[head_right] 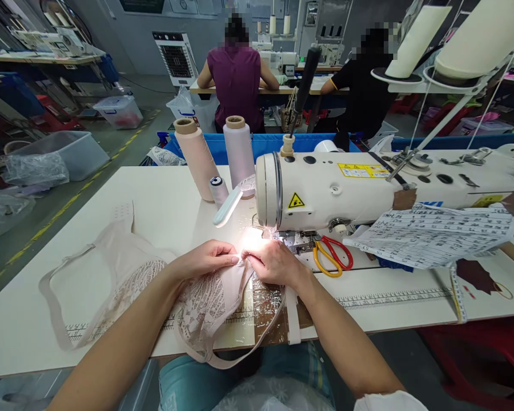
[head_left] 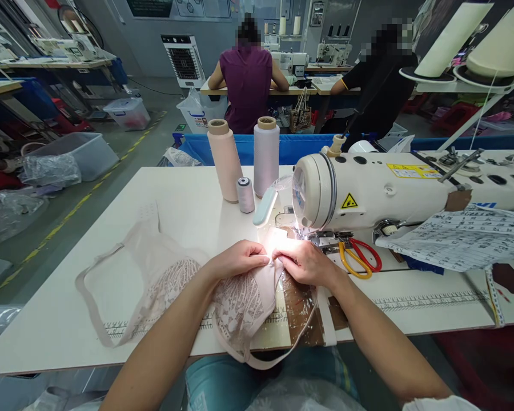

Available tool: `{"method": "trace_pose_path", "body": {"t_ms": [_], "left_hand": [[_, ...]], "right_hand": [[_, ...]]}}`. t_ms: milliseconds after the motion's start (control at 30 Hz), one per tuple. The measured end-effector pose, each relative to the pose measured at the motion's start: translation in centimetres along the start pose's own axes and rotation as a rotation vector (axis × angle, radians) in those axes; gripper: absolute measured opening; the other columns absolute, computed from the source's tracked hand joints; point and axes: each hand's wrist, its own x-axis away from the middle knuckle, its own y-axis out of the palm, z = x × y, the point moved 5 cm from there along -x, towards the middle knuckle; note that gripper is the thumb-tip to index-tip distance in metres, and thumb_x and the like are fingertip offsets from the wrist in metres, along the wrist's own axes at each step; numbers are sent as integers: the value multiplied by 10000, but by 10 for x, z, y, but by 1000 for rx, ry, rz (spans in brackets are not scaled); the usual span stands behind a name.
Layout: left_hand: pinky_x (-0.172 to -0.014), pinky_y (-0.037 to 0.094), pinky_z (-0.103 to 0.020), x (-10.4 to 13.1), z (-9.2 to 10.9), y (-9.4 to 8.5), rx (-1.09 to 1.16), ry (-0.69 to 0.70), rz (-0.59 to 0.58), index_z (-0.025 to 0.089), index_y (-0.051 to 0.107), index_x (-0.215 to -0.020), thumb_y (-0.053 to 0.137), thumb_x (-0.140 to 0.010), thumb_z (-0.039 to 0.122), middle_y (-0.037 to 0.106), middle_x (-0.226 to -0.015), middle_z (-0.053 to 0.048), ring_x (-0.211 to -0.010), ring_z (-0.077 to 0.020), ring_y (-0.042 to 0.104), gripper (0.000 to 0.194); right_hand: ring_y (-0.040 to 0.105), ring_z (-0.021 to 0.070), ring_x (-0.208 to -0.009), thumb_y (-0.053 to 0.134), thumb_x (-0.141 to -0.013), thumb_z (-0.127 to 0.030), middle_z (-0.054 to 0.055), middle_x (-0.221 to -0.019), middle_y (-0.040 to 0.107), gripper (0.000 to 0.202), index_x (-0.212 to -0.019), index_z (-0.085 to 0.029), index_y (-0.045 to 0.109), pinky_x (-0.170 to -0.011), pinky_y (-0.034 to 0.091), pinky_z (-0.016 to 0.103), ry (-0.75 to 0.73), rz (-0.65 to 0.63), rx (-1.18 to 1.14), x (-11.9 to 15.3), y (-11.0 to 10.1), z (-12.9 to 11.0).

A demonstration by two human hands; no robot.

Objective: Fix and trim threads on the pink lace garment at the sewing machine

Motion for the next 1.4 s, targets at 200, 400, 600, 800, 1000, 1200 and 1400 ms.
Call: {"method": "trace_pose_path", "body": {"t_ms": [200, 400, 600, 800, 1000, 1200, 1400], "left_hand": [[-461, 183, -219, 0, 0, 0, 3, -7, -1, 166, 439, -640, 527, -813, 385, 326, -579, 51, -507, -75, 277, 292], [-455, 184, -216, 0, 2, 0, -5, -14, 1, 166, 445, -633, 536, -800, 400, 326, -574, 51, -507, -77, 278, 302], [-458, 186, -217, -1, 2, -1, -12, -10, 12, 163, 461, -627, 545, -787, 430, 331, -574, 48, -510, -79, 283, 322], [-457, 186, -218, -1, 0, 0, -6, -19, 11, 160, 472, -640, 539, -790, 438, 335, -579, 45, -510, -79, 284, 323], [-474, 188, -221, -1, 0, 0, -7, -4, 9, 163, 449, -632, 534, -794, 415, 324, -583, 48, -520, -80, 278, 312], [-473, 191, -222, -1, 1, 0, -12, -4, 8, 166, 450, -628, 533, -791, 409, 326, -579, 49, -514, -80, 278, 304], [-467, 186, -219, -1, -2, 1, -13, -15, 9, 169, 433, -621, 529, -796, 385, 324, -575, 50, -510, -79, 278, 294]], "right_hand": [[572, 153, -766, 468, -800, -65, 41, -827, 669, 243, -859, -175, 677, -700, 396, 233, -18, -8, 57, 1, 2, 0], [564, 159, -744, 476, -793, -82, 47, -809, 683, 255, -898, -177, 688, -693, 378, 238, -40, -5, 139, 1, 4, 0], [562, 164, -752, 473, -805, -101, 53, -809, 685, 257, -921, -172, 691, -707, 370, 245, -56, -2, 176, 2, 5, 1], [552, 160, -743, 474, -804, -104, 46, -811, 682, 259, -930, -181, 687, -705, 363, 248, -70, 4, 179, 3, 6, 2], [556, 161, -763, 468, -801, -99, 46, -833, 682, 269, -936, -188, 682, -703, 367, 248, -67, -15, 167, 2, 7, 3], [559, 161, -773, 484, -788, -88, 43, -842, 681, 257, -909, -199, 683, -688, 367, 246, -65, -30, 166, 0, 5, 2], [557, 153, -723, 488, -781, -71, 32, -793, 673, 264, -898, -203, 684, -639, 363, 240, -61, -47, 155, -2, 4, 3]]}}
